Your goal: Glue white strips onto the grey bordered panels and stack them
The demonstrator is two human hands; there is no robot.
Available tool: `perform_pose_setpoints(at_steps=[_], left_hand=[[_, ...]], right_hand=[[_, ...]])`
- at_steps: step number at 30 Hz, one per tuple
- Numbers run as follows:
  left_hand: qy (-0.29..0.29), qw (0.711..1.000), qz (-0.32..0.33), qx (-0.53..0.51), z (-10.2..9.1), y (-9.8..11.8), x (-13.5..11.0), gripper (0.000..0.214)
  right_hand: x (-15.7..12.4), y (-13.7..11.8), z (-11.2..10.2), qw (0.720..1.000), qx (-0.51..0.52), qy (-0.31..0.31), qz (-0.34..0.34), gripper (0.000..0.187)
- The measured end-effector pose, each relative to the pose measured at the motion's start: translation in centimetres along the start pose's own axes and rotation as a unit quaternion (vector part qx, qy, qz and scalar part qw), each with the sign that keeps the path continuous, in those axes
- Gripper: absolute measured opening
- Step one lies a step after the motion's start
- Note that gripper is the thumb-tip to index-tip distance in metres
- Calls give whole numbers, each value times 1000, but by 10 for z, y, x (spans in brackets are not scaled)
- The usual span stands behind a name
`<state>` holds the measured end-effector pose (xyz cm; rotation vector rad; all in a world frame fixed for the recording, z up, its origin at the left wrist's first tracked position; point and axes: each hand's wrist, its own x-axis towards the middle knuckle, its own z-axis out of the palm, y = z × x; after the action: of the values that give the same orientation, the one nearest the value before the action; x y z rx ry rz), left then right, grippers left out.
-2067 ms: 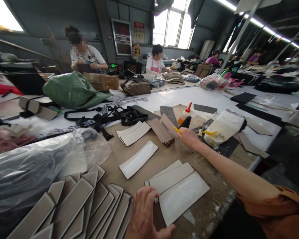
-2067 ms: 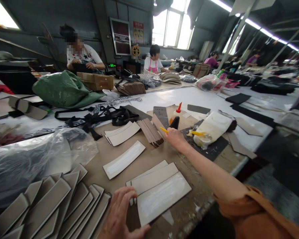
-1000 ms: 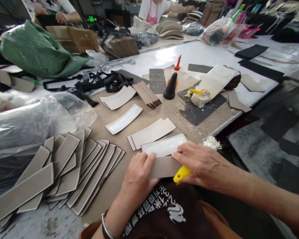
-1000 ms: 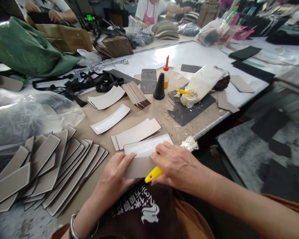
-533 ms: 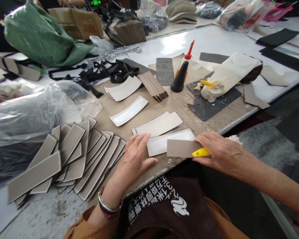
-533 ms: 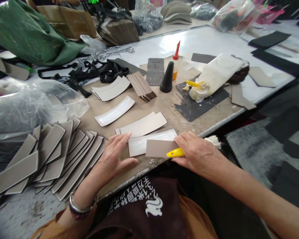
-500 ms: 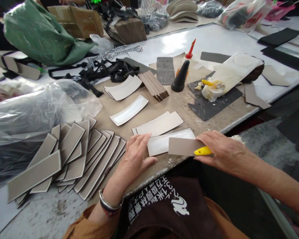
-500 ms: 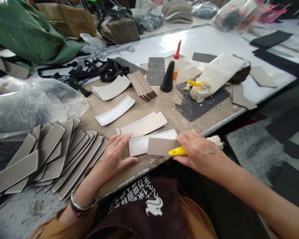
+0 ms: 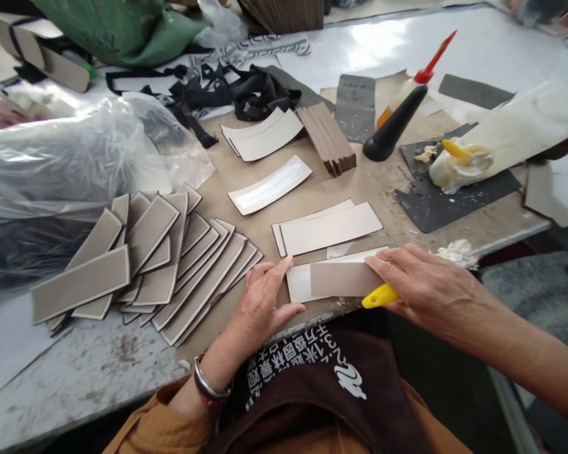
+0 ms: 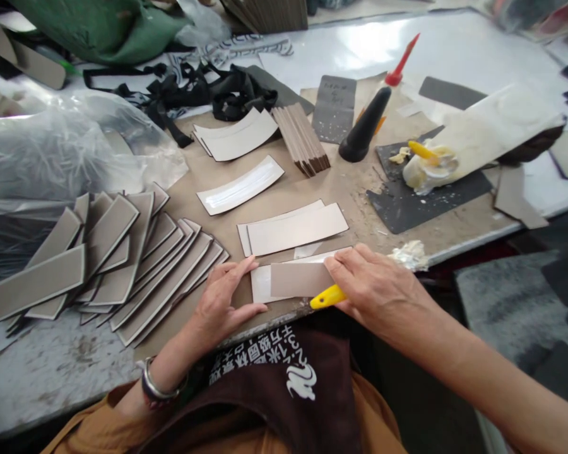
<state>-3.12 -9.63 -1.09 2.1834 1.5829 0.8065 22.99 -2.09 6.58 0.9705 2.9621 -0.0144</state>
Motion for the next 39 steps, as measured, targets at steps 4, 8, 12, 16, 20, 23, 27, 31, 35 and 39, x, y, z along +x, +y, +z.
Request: perform_pose_setpoints(at_steps=[4, 8, 12, 16, 20, 23, 27, 31, 35, 39], left_hand=[[14, 999, -29, -27, 3, -1, -2, 89], [15, 998, -34, -42, 4, -3, -2, 92], [13, 998, -37, -45, 3, -4, -2, 91], [14, 998, -37, -41, 3, -4, -3, 89], [19, 999, -33, -38, 4, -4, -4, 90], [19, 999, -34, -37, 4, -4, -4, 89], [16, 999, -27, -25, 4, -5, -4, 78], [15, 1000, 19, -7, 3, -6, -5, 54], [-12, 999, 36, 23, 0, -5, -7, 36], [-20, 997, 46, 52, -2, -3, -8, 33]], right_hand=[[23, -7, 9, 999, 10, -12, -45, 45], [33, -6, 17, 997, 3, -27, -72, 50], [37, -5, 19, 996, 1, -37, -79, 50], [40, -6, 17, 995, 1, -50, -85, 45], [43, -7, 16, 994, -7, -55, -96, 35], [44, -7, 17, 993, -25, -52, -105, 32], [44, -9, 19, 991, -59, -52, -105, 29], [45, -11, 19, 990, -69, -58, -107, 26], [48, -12, 19, 991, -62, -53, -107, 20], [49, -9, 16, 993, -37, -67, -95, 20]])
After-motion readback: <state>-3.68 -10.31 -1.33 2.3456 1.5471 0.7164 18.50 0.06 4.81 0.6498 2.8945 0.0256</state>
